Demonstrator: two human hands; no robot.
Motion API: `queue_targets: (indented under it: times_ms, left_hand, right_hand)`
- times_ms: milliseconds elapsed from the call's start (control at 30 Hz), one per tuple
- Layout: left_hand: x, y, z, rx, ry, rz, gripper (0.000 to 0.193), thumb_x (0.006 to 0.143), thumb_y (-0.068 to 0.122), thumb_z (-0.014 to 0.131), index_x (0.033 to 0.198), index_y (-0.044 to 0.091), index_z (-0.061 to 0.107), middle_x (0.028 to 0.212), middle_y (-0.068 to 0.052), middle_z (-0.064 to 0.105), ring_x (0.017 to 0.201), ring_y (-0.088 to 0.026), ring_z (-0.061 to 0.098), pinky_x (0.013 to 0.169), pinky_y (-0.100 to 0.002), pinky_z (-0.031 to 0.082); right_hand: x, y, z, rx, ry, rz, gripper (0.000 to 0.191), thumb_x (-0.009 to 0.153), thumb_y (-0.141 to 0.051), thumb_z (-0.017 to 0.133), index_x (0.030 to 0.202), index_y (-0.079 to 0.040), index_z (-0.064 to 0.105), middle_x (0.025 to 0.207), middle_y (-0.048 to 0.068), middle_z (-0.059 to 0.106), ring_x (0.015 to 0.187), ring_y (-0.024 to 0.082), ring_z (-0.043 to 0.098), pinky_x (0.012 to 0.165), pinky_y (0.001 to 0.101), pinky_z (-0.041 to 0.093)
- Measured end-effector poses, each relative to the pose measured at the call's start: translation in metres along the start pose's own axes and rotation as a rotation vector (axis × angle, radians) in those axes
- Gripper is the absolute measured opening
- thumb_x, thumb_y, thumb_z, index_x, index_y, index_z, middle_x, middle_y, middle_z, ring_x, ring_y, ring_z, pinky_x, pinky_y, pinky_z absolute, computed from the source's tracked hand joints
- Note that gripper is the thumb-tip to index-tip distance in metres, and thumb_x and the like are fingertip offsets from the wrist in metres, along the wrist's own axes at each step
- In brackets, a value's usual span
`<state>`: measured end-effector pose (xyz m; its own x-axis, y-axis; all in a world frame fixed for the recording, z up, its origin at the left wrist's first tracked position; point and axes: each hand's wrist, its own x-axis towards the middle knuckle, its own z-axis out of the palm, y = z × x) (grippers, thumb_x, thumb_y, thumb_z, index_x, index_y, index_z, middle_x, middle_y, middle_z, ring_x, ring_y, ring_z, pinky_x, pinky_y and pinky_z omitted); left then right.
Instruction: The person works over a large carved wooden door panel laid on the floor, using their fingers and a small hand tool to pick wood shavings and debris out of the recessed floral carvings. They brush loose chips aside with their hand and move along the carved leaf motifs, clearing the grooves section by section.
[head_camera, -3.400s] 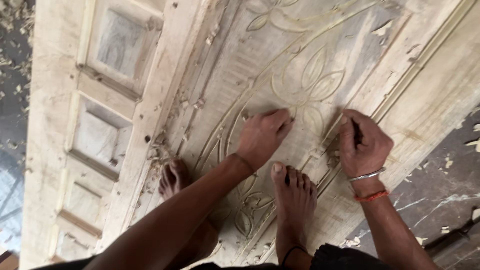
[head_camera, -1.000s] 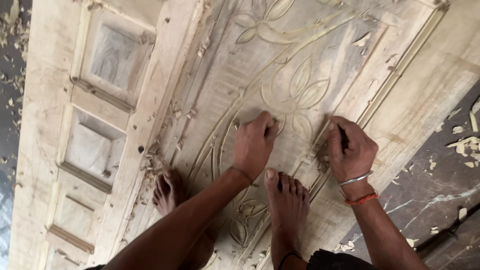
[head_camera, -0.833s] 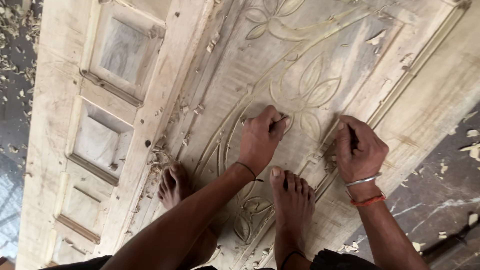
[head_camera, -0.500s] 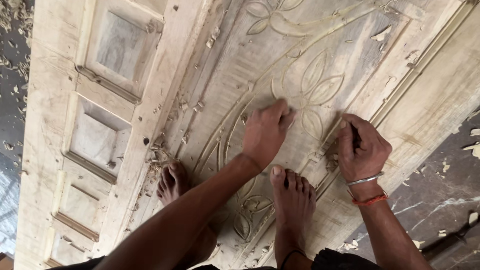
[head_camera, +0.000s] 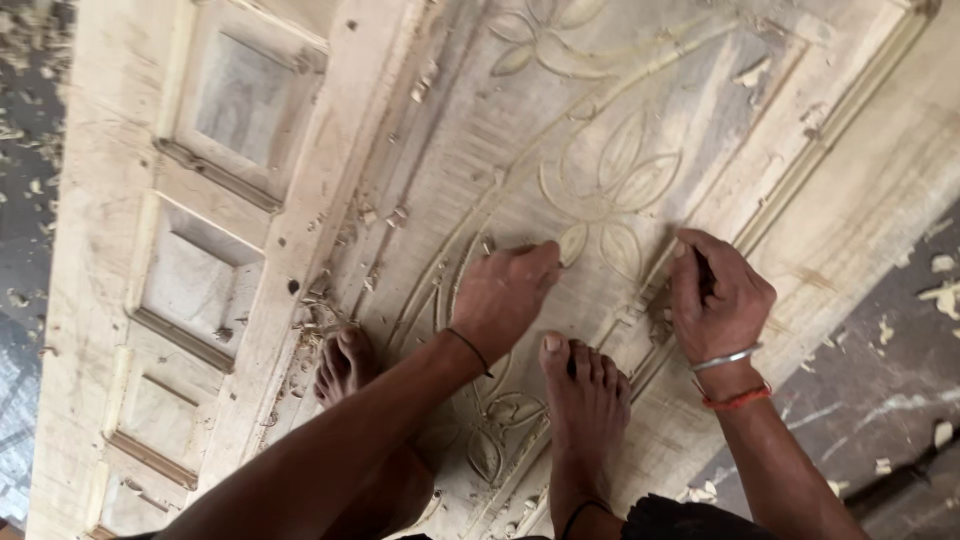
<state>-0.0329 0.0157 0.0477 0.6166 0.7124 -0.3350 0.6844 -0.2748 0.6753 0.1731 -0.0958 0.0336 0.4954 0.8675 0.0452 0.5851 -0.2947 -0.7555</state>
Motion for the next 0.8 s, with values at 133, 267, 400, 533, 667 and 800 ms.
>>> queue_targets:
  times_ms: [133, 267, 400, 533, 667, 800]
  left_hand:
    - [0.001, -0.002, 0.003, -0.027, 0.092, 0.036, 0.014, 0.099, 0.018, 0.064, 0.094, 0.006, 0.058, 0.080, -0.017, 0.069, 0.075, -0.042, 0.066, 0.062, -0.053, 0.050]
    - [0.002, -0.002, 0.004, -0.025, 0.057, 0.064, 0.009, 0.095, 0.017, 0.063, 0.095, 0.008, 0.061, 0.085, -0.016, 0.071, 0.075, -0.041, 0.068, 0.063, -0.052, 0.051]
    - [0.003, 0.000, 0.009, -0.029, 0.096, 0.006, 0.012, 0.098, 0.017, 0.063, 0.095, 0.006, 0.059, 0.085, -0.016, 0.071, 0.078, -0.041, 0.067, 0.064, -0.052, 0.051]
    - [0.001, -0.005, 0.011, -0.023, 0.130, 0.078, 0.010, 0.094, 0.015, 0.065, 0.095, 0.007, 0.060, 0.086, -0.016, 0.072, 0.075, -0.043, 0.066, 0.063, -0.054, 0.050]
    - [0.008, -0.004, 0.014, -0.022, 0.093, 0.031, 0.013, 0.096, 0.020, 0.065, 0.094, 0.008, 0.060, 0.080, -0.015, 0.070, 0.075, -0.041, 0.068, 0.064, -0.052, 0.052]
    - [0.011, 0.004, 0.017, -0.104, 0.107, -0.088, 0.014, 0.099, 0.022, 0.062, 0.096, 0.009, 0.061, 0.080, -0.016, 0.068, 0.072, -0.039, 0.068, 0.059, -0.051, 0.053]
  right_hand:
    - [0.001, 0.003, -0.001, -0.029, -0.008, -0.041, 0.018, 0.109, -0.005, 0.064, 0.124, -0.002, 0.073, 0.093, 0.011, 0.073, 0.079, 0.019, 0.071, 0.073, 0.0317, 0.056]
    - [0.002, 0.004, -0.001, -0.019, -0.008, -0.028, 0.017, 0.108, -0.007, 0.066, 0.122, -0.002, 0.073, 0.091, 0.012, 0.072, 0.077, 0.019, 0.071, 0.070, 0.0320, 0.055]
    - [0.005, 0.002, -0.001, -0.013, -0.009, -0.014, 0.016, 0.110, -0.009, 0.066, 0.122, -0.001, 0.073, 0.090, 0.011, 0.073, 0.075, 0.018, 0.071, 0.068, 0.0302, 0.054]
    - [0.006, -0.001, -0.001, -0.043, -0.038, 0.063, 0.017, 0.109, -0.009, 0.066, 0.120, -0.002, 0.076, 0.086, 0.010, 0.073, 0.064, 0.018, 0.064, 0.058, 0.0306, 0.048]
    - [0.006, -0.001, -0.001, -0.002, 0.012, -0.034, 0.016, 0.111, -0.011, 0.067, 0.120, 0.000, 0.073, 0.089, 0.010, 0.072, 0.072, 0.014, 0.066, 0.064, 0.0282, 0.052]
    - [0.007, 0.001, 0.000, -0.036, 0.014, -0.051, 0.016, 0.111, -0.010, 0.067, 0.120, 0.000, 0.074, 0.089, 0.012, 0.071, 0.068, 0.014, 0.063, 0.062, 0.0289, 0.049]
